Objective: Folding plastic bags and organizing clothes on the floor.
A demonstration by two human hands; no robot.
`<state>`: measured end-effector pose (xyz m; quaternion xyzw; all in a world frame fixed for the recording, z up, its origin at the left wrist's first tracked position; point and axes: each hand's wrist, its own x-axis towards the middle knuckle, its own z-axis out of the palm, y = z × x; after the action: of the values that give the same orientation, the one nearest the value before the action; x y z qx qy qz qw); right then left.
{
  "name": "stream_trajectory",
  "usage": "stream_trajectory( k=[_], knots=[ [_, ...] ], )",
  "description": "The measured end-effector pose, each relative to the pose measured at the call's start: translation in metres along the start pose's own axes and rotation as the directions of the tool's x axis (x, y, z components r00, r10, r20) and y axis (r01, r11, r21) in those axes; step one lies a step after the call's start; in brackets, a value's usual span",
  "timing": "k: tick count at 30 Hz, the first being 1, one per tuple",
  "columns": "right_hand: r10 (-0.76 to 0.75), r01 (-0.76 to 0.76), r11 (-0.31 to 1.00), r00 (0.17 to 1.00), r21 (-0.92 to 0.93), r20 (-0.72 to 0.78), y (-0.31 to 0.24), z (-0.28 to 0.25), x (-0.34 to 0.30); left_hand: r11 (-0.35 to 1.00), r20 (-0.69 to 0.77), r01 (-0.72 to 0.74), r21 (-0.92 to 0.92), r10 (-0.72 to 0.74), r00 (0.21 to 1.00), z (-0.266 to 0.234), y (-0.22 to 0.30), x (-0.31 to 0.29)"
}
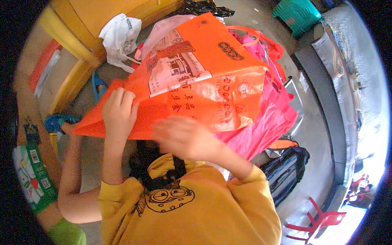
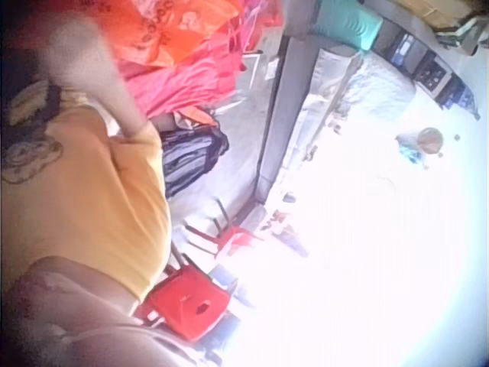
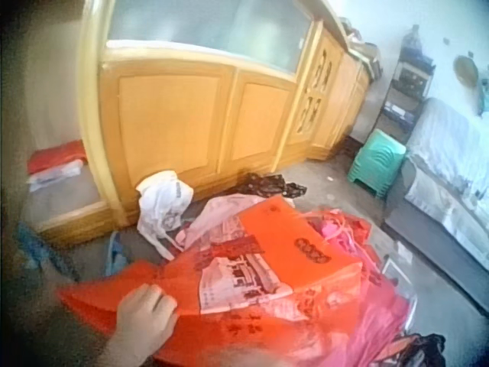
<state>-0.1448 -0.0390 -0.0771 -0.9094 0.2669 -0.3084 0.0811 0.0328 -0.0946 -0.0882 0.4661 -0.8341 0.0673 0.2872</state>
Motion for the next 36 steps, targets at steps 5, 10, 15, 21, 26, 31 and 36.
stream_trajectory(
  k=[5, 10, 15, 21, 26, 31, 36],
  knots=[
    [0.936, -0.931, 0.312, 0.335, -0.191, -0.103, 0.09, 0.008, -0.049, 0.995, -0.004, -0.053, 0.089, 0.053, 0.999, -0.018, -0.008, -0.026],
    [0.714, -0.918, 0.35, 0.391, -0.188, -0.58, 0.085, -0.103, -0.135, 0.995, -0.008, -0.1, 0.002, 0.1, 0.995, 0.0, -0.001, -0.023],
    [0.365, -0.56, 0.567, 0.828, -0.604, -0.425, 0.039, -0.078, -0.059, 0.985, 0.077, -0.164, -0.051, 0.168, 0.983, -0.001, 0.001, -0.031],
    [0.317, -0.194, 0.644, 0.948, -0.74, 0.027, 0.065, -0.049, -0.056, 0.956, 0.159, -0.075, -0.282, 0.124, 0.98, 0.001, 0.005, -0.062],
    [0.249, -0.201, 0.65, 0.968, -0.733, -0.045, 0.047, -0.03, -0.097, 0.976, 0.513, 0.07, -0.208, 0.048, 0.857, 0.015, 0.018, -0.092],
    [0.487, -0.308, 0.606, 0.872, -0.734, 0.036, 0.035, -0.008, -0.129, 0.993, 0.519, 0.002, -0.118, 0.059, 0.853, 0.048, 0.013, -0.114],
    [0.564, -0.415, 0.616, 0.826, -0.669, 0.006, 0.037, 0.012, -0.124, 0.994, 0.298, -0.105, 0.036, 0.089, 0.95, 0.061, 0.008, -0.121]
  ],
)
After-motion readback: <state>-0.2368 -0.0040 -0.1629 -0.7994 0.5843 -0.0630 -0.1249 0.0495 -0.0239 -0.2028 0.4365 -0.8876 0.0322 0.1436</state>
